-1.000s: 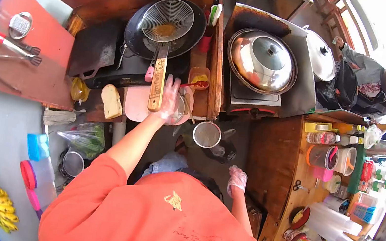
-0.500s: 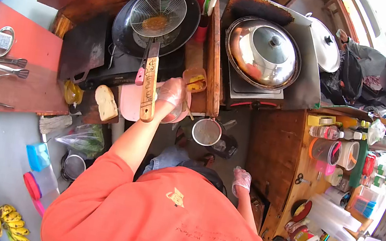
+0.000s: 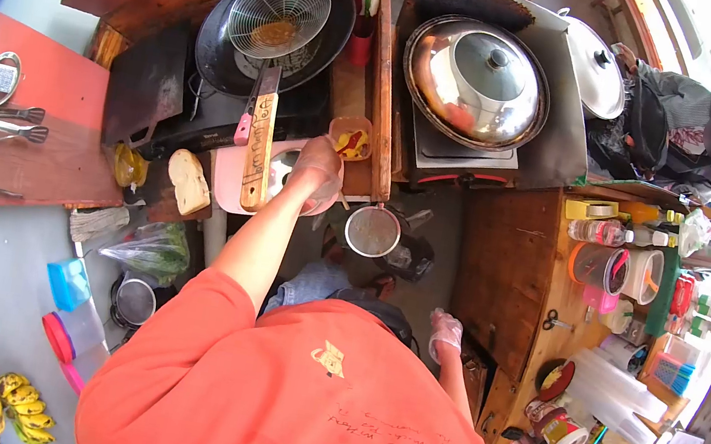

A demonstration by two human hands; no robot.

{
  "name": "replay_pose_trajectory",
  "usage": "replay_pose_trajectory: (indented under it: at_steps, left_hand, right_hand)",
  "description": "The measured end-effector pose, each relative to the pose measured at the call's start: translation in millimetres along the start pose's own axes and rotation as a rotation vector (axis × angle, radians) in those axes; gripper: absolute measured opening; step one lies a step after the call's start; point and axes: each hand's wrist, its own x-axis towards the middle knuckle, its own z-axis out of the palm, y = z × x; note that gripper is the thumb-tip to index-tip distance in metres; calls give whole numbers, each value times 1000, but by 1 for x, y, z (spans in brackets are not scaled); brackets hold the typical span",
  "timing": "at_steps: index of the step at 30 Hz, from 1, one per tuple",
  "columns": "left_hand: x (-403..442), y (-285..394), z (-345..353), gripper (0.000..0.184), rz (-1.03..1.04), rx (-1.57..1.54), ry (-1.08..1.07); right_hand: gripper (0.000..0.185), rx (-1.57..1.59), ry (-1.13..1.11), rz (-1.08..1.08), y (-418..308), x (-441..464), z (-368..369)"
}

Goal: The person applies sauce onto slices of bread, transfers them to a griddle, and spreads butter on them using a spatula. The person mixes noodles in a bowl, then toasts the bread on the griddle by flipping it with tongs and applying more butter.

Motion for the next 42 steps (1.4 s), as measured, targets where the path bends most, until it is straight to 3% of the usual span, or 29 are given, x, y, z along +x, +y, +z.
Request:
replay_pose_trajectory:
  at_steps: [3, 5, 7, 9, 10, 11, 12, 14, 15, 18, 20, 25, 28, 30, 31, 34, 38, 42]
  left_hand:
    - [11, -2, 10, 15, -29, -63, -79]
    - [22, -6, 16, 13, -105, -270, -162]
    - [32, -16, 26, 11, -334, -889, -295]
    - [38, -32, 40, 10, -578, -1506, -399]
    - [39, -41, 48, 9, -626, -1686, -452]
    - [10, -25, 24, 15, -482, -1820, -409]
    - [9, -28, 26, 15, -477, -1820, -410]
    - [7, -43, 28, 16, -654, -1869, -586]
    - [1, -49, 26, 18, -567, -1891, -713]
    - [-21, -51, 17, 19, -490, -2011, -800]
    - [-28, -49, 12, 17, -373, -1995, -859]
    - [-76, -51, 11, 13, -355, -2100, -730]
    - [-138, -68, -4, 14, -226, -1830, -616]
    - [-189, -82, -14, 16, -319, -1722, -494]
    - [-220, -92, -18, 20, -348, -1664, -421]
    - [-293, -155, -18, 22, -191, -1730, -304]
    - [-348, -235, -56, 21, -396, -1815, -84]
    - [-301, -331, -61, 21, -411, -1464, 115]
  right_hand:
    - [36, 122, 96, -9, -6, -15, -1]
    - [38, -1, 131, -84, 22, 2, 17]
    - [40, -122, 170, -157, 30, 7, 17]
    - [52, -94, 3, -66, 16, -3, 3]
    - [52, -92, 6, -67, 12, -6, 0]
    - [52, -29, -5, -24, 12, -8, -1]
    - [52, 34, -17, 18, 14, -8, -1]
    - [46, 70, 40, 13, 21, -9, 1]
    - [41, 104, 92, 11, 32, -7, 7]
    - [42, 288, 92, -27, 66, 4, 20]
    - [41, 203, 96, -52, 61, -6, 6]
    - [47, 39, -63, -114, 37, -16, -25]
    - [40, -34, 7, -268, 26, -2, -19]
    - [40, 249, -66, -202, 11, 7, -12]
    - [41, 13, -98, -298, -2, 11, -16]
    - [44, -55, -241, -345, -57, 5, -11]
    - [48, -200, -393, -469, -181, -61, -13]
    - [50, -190, -500, -719, -284, -95, 38]
